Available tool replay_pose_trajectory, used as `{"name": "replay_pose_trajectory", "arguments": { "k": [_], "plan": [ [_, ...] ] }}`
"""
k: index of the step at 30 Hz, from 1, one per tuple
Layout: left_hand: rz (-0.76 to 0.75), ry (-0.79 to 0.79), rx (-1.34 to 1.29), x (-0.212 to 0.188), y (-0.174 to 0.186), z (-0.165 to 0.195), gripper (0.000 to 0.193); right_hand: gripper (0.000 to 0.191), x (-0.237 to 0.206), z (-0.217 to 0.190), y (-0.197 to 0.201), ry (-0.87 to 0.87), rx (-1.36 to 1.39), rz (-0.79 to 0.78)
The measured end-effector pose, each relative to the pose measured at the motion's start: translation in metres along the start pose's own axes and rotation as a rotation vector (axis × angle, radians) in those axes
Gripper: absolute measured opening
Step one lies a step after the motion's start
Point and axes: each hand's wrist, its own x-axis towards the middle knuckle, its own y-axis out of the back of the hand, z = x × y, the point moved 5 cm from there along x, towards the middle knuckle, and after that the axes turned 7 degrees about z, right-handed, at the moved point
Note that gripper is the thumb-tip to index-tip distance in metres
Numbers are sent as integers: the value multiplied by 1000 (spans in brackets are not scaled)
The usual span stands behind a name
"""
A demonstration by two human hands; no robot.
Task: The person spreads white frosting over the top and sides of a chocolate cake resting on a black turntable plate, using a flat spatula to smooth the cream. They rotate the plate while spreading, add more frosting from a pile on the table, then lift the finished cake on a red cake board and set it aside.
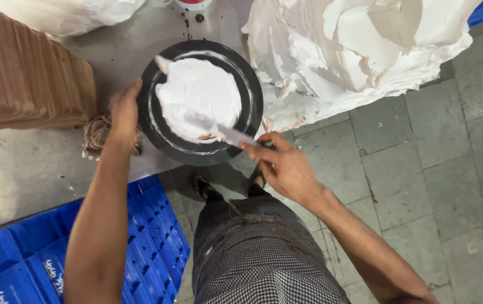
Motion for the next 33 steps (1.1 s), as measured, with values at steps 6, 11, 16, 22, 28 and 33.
{"name": "replay_pose_trajectory", "arguments": {
  "k": [6,11,16,22,28,33],
  "plan": [
    [22,-92,-226,-44,-15,-27,55,40,6,28,23,-233,51,33],
    [-230,358,-187,-240,-114,-115,47,43,2,13,21,-138,41,-35],
    [-344,248,-391,-262,-111,-131,36,41,4,-1,22,-115,20,-47],
    [-87,308,-829,-193,-27,-96,31,37,-5,-7,8,-80,-7,-76],
    [-108,305,-879,-189,-13,-81,31,31,-20,16,13,-62,16,46],
    [13,291,-814,-183,-8,-91,25,41,-21,107,48,-109,-389,137]
  ]
}}
